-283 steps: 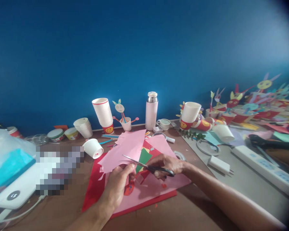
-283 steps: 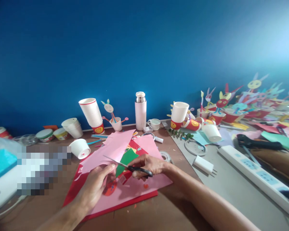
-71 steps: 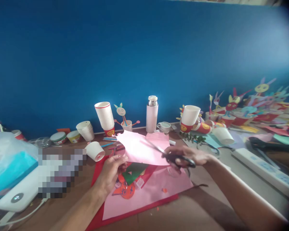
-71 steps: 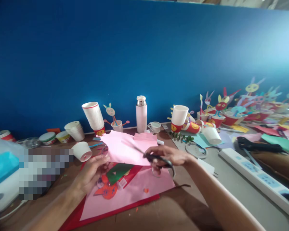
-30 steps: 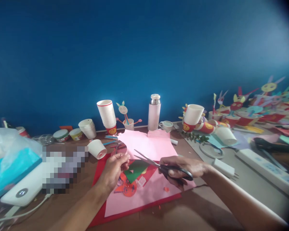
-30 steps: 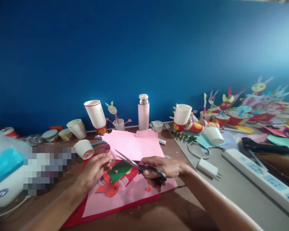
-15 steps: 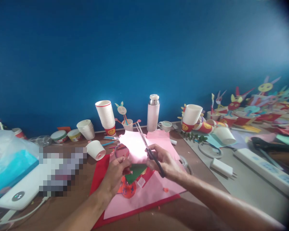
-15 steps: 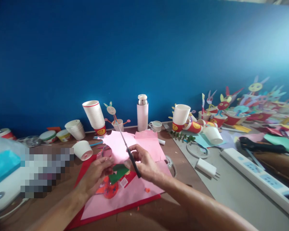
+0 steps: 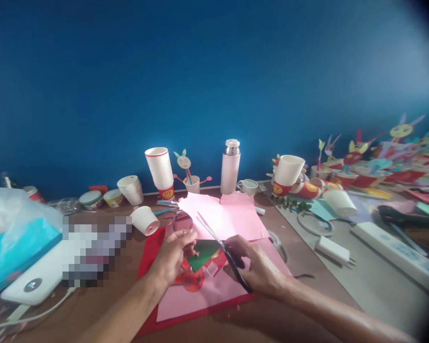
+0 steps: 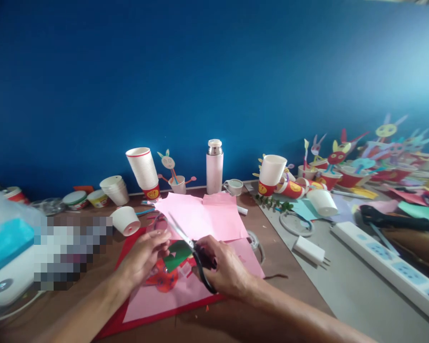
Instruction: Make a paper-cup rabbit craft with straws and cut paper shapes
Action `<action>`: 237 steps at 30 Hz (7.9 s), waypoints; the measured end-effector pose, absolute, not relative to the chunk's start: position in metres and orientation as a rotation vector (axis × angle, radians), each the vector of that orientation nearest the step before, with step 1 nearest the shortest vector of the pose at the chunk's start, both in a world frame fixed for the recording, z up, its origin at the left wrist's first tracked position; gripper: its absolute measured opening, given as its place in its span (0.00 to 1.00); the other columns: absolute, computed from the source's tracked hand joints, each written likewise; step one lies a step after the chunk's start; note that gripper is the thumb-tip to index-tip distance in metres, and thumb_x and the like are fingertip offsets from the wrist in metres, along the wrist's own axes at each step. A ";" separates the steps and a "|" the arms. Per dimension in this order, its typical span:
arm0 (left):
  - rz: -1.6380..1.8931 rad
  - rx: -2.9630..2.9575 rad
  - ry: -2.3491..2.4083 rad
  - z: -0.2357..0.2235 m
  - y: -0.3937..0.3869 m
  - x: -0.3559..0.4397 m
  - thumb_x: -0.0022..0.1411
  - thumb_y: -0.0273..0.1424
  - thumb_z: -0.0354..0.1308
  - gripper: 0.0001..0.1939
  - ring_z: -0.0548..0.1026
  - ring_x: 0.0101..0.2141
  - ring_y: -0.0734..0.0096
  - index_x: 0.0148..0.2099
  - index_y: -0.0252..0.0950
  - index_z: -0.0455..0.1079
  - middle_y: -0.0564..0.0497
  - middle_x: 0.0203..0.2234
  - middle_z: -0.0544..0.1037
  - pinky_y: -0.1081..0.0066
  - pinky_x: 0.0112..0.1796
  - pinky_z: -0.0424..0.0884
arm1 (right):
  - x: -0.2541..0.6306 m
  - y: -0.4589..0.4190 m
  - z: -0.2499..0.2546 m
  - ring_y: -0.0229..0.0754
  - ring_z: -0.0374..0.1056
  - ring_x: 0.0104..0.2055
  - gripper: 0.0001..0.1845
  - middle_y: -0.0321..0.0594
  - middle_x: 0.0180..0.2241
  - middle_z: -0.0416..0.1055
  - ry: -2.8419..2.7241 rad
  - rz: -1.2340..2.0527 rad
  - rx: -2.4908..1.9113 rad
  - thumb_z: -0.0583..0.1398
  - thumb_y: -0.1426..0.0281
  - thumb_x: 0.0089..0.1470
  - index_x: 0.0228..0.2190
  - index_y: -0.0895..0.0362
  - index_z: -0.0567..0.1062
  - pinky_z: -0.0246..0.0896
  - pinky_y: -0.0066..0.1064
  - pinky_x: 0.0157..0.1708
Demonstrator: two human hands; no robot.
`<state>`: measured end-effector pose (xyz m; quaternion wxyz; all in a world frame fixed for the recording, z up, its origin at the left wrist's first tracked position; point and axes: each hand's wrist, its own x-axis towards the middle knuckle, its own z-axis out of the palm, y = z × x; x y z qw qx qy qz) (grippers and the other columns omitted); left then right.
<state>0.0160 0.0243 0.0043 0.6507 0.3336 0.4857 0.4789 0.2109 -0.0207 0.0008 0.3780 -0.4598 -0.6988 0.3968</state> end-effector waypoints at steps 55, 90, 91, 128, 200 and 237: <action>1.151 0.594 0.926 -0.011 -0.003 0.044 0.47 0.28 0.60 0.05 0.68 0.15 0.78 0.25 0.33 0.67 0.55 0.15 0.70 0.76 0.20 0.64 | 0.143 -0.009 -0.016 0.32 0.60 0.18 0.23 0.26 0.18 0.63 -0.804 1.373 -0.889 0.63 0.69 0.40 0.38 0.56 0.59 0.55 0.22 0.17; 1.172 0.636 1.032 -0.012 0.002 0.043 0.43 0.30 0.62 0.07 0.68 0.17 0.77 0.24 0.31 0.70 0.54 0.16 0.72 0.74 0.22 0.66 | 0.148 -0.001 -0.022 0.29 0.56 0.17 0.20 0.26 0.17 0.61 -0.795 1.402 -0.853 0.59 0.77 0.39 0.36 0.57 0.60 0.53 0.20 0.17; 1.163 0.642 1.034 -0.013 0.003 0.043 0.43 0.30 0.62 0.07 0.68 0.17 0.77 0.24 0.31 0.70 0.54 0.15 0.71 0.74 0.21 0.66 | 0.148 -0.001 -0.022 0.29 0.56 0.17 0.20 0.25 0.16 0.61 -0.798 1.402 -0.854 0.59 0.77 0.39 0.36 0.57 0.60 0.53 0.20 0.17; 1.173 0.595 1.060 -0.003 0.039 0.008 0.41 0.23 0.62 0.05 0.65 0.17 0.82 0.24 0.30 0.68 0.56 0.16 0.68 0.78 0.20 0.64 | 0.205 -0.028 -0.007 0.30 0.57 0.13 0.16 0.31 0.14 0.64 -1.365 1.825 -1.039 0.60 0.60 0.45 0.28 0.59 0.63 0.49 0.19 0.12; 1.125 0.484 1.026 0.008 0.010 0.034 0.50 0.17 0.54 0.05 0.70 0.19 0.78 0.27 0.28 0.69 0.49 0.18 0.72 0.77 0.22 0.69 | 0.186 -0.031 -0.020 0.32 0.60 0.22 0.19 0.32 0.22 0.63 -1.361 1.667 -0.866 0.57 0.56 0.48 0.35 0.58 0.61 0.54 0.22 0.21; 1.087 0.532 1.014 0.003 0.008 0.033 0.49 0.18 0.54 0.05 0.70 0.18 0.77 0.26 0.30 0.68 0.49 0.19 0.73 0.77 0.22 0.69 | 0.184 -0.033 -0.018 0.30 0.57 0.19 0.21 0.30 0.20 0.62 -1.304 1.635 -0.925 0.59 0.56 0.45 0.34 0.58 0.62 0.52 0.22 0.19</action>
